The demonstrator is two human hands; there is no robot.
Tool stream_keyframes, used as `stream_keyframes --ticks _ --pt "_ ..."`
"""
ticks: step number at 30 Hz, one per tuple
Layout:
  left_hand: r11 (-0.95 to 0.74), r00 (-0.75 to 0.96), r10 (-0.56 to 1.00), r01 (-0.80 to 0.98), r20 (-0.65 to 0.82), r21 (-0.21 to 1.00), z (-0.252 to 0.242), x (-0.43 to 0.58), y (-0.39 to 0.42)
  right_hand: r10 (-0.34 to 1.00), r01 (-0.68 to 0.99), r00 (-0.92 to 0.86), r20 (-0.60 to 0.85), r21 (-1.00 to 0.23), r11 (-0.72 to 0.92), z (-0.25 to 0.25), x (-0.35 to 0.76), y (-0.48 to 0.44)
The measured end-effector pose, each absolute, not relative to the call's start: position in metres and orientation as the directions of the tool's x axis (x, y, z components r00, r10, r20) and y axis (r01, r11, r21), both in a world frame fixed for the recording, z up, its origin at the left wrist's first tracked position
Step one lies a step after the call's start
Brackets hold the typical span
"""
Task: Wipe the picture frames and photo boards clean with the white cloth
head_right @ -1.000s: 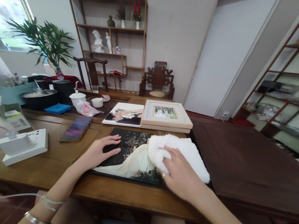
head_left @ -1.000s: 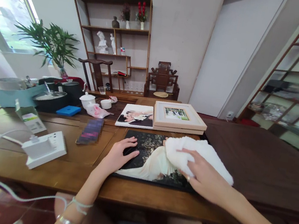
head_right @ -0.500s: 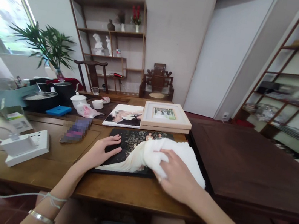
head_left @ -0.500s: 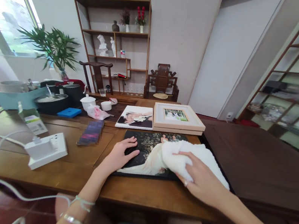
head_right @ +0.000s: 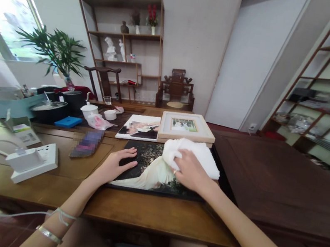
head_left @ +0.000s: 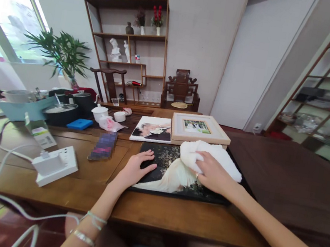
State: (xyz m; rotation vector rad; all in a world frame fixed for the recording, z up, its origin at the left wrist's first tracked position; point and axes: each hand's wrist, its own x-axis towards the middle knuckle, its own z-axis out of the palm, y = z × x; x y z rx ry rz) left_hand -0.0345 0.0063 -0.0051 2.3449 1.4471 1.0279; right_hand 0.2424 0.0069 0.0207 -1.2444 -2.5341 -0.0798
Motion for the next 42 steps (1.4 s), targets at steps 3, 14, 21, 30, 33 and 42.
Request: stream_keyframes --ticks 3,14,21,30,33,42 --pt "-0.488 0.269 0.855 0.706 0.444 0.513 -0.007 -0.034 0.007 0.738 0.738 -0.620 0.268 -0.122 0.664 0.021 0.233 -0.045" --pt "-0.482 0.285 0.861 0.721 0.421 0.498 -0.008 -0.036 0.006 0.700 0.677 -0.659 0.275 -0.189 0.712 0.028 0.218 -0.057" --pt "-0.476 0.287 0.867 0.719 0.407 0.507 -0.006 -0.036 0.006 0.756 0.776 -0.583 0.298 -0.071 0.627 0.022 0.235 0.043" --pt "-0.486 0.273 0.857 0.710 0.437 0.510 -0.011 -0.035 0.008 0.695 0.710 -0.650 0.306 -0.081 0.700 0.022 0.221 -0.014" --pt "-0.490 0.274 0.854 0.711 0.443 0.504 -0.012 -0.036 0.009 0.671 0.661 -0.690 0.271 -0.142 0.737 0.018 0.216 -0.059" --pt "-0.488 0.288 0.857 0.721 0.428 0.492 -0.010 -0.037 0.009 0.618 0.582 -0.723 0.310 -0.210 0.786 0.027 0.211 -0.049"
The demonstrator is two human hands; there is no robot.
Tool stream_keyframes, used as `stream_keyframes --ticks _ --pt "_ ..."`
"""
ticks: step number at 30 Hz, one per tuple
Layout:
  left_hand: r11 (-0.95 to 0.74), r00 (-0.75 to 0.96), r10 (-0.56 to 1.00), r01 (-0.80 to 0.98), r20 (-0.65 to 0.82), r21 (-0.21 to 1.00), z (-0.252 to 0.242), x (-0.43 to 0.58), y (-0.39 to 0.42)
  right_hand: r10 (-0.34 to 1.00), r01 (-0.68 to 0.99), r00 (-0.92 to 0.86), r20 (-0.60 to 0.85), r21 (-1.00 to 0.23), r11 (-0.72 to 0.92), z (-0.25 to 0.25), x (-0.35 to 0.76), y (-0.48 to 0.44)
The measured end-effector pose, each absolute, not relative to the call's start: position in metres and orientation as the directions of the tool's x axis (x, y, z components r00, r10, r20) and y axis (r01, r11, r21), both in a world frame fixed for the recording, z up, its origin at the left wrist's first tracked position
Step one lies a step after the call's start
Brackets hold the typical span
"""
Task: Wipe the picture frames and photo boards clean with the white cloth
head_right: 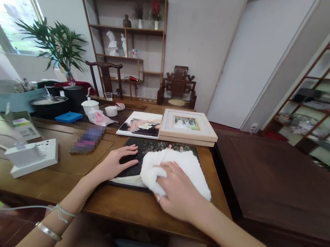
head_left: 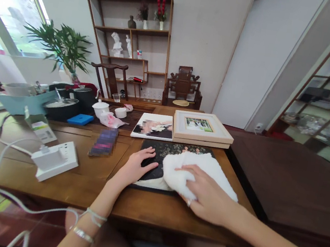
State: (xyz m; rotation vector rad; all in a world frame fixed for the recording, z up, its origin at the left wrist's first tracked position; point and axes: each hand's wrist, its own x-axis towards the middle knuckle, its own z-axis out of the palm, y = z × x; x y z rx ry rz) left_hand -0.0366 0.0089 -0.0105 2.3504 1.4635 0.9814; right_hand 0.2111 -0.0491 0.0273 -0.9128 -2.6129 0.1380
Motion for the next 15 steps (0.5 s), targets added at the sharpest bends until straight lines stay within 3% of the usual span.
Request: stream_keyframes --ticks 7,15 --pt "-0.500 0.288 0.849 0.710 0.443 0.496 -0.009 -0.036 0.006 0.739 0.756 -0.620 0.264 -0.048 0.652 0.030 0.203 0.029" --pt "-0.526 0.272 0.821 0.702 0.501 0.480 -0.011 -0.037 0.009 0.739 0.763 -0.621 0.261 -0.014 0.646 0.029 0.201 0.023"
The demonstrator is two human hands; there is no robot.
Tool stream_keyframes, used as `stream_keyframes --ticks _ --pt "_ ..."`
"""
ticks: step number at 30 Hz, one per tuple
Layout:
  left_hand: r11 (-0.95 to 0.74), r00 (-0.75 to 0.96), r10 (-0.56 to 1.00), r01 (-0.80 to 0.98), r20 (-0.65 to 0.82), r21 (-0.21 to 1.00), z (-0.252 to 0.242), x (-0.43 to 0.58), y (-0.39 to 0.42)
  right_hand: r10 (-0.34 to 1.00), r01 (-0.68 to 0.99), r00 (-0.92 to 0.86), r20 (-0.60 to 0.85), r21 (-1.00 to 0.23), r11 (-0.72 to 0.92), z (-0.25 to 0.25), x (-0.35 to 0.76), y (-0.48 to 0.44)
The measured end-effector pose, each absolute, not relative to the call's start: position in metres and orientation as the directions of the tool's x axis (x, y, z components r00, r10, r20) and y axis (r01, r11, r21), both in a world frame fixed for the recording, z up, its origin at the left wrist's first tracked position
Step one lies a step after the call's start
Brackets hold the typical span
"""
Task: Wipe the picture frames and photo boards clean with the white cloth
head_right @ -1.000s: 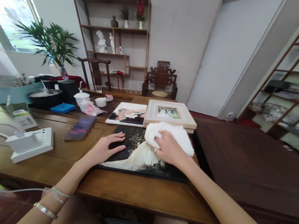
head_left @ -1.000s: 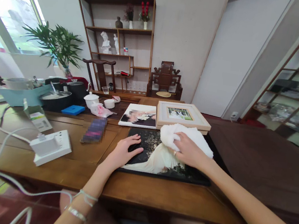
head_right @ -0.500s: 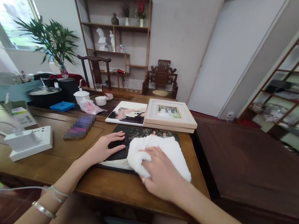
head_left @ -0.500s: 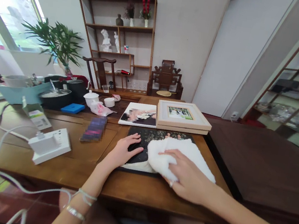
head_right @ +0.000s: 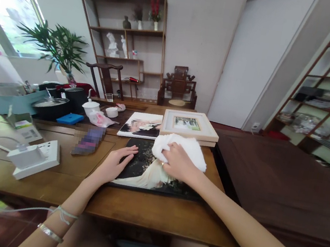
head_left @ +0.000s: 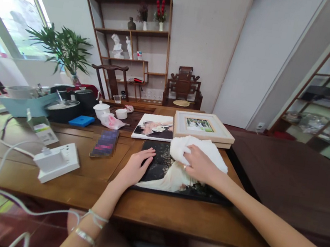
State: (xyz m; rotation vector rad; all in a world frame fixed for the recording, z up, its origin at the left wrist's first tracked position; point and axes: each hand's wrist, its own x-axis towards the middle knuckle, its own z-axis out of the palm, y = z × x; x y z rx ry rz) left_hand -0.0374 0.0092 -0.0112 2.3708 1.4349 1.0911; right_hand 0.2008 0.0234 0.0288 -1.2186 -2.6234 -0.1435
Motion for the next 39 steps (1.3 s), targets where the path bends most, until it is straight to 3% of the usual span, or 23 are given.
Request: stream_keyframes --ticks 5,11,16,25,33,39 --pt "-0.514 0.272 0.833 0.704 0.482 0.490 -0.010 -0.037 0.009 0.671 0.668 -0.701 0.241 -0.107 0.736 0.032 0.203 -0.045" --pt "-0.476 0.256 0.866 0.685 0.430 0.551 -0.006 -0.038 0.007 0.696 0.661 -0.692 0.191 -0.221 0.717 0.038 0.204 -0.089" --pt "-0.481 0.272 0.861 0.711 0.429 0.514 -0.007 -0.037 0.005 0.749 0.734 -0.641 0.171 -0.150 0.662 0.045 0.203 -0.047" --pt "-0.456 0.233 0.865 0.735 0.445 0.502 -0.009 -0.040 0.004 0.735 0.752 -0.621 0.272 -0.059 0.657 0.029 0.198 0.037" --pt "-0.429 0.190 0.876 0.728 0.444 0.535 -0.014 -0.040 0.003 0.711 0.730 -0.654 0.258 -0.033 0.683 0.027 0.191 0.013" --pt "-0.427 0.201 0.879 0.735 0.433 0.526 -0.017 -0.041 0.005 0.670 0.652 -0.709 0.221 -0.159 0.742 0.024 0.195 -0.059"
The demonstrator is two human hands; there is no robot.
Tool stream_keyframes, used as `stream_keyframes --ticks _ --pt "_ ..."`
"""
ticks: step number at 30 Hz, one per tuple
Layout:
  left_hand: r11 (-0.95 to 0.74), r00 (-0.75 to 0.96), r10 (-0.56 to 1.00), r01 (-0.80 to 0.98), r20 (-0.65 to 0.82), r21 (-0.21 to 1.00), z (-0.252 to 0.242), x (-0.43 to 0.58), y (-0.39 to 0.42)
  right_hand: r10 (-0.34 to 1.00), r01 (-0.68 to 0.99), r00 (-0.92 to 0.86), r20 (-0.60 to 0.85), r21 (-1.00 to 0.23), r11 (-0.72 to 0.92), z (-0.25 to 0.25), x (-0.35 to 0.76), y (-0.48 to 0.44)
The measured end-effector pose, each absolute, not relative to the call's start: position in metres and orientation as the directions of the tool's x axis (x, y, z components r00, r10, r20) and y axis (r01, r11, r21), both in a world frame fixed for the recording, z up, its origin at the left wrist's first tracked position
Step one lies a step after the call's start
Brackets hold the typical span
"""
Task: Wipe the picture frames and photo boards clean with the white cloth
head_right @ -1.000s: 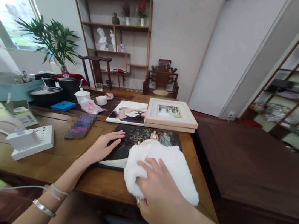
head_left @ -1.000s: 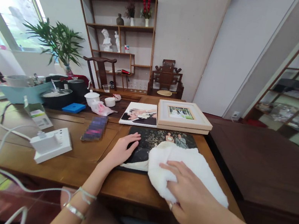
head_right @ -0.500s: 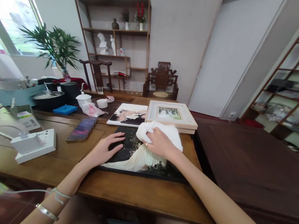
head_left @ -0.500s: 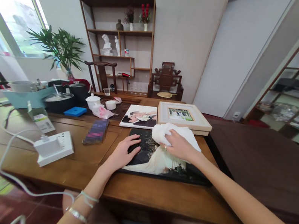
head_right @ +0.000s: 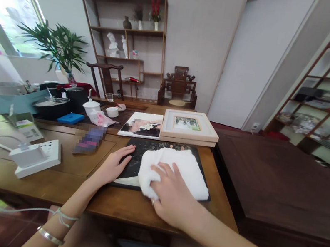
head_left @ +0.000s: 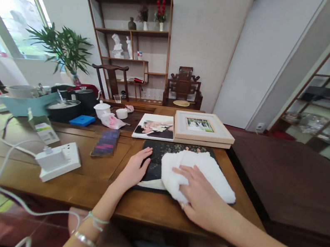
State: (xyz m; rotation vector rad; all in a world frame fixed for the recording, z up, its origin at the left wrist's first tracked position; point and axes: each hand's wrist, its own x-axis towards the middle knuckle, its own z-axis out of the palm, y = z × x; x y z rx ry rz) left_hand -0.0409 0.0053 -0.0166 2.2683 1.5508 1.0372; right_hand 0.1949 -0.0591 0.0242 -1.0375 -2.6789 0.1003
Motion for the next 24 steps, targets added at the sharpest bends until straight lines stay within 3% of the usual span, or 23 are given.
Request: stream_keyframes --ticks 7,14,19,24 --pt "-0.442 0.216 0.869 0.744 0.446 0.501 -0.017 -0.041 0.005 0.595 0.561 -0.758 0.267 -0.199 0.804 0.029 0.203 -0.070" --pt "-0.450 0.228 0.865 0.746 0.447 0.491 -0.016 -0.042 0.005 0.687 0.713 -0.670 0.282 -0.014 0.701 0.031 0.189 0.016" --pt "-0.452 0.225 0.865 0.737 0.448 0.503 -0.016 -0.042 0.005 0.689 0.717 -0.669 0.279 -0.001 0.697 0.031 0.181 0.052" --pt "-0.446 0.228 0.872 0.736 0.433 0.509 -0.017 -0.041 0.006 0.676 0.697 -0.692 0.254 -0.007 0.717 0.033 0.176 0.011"
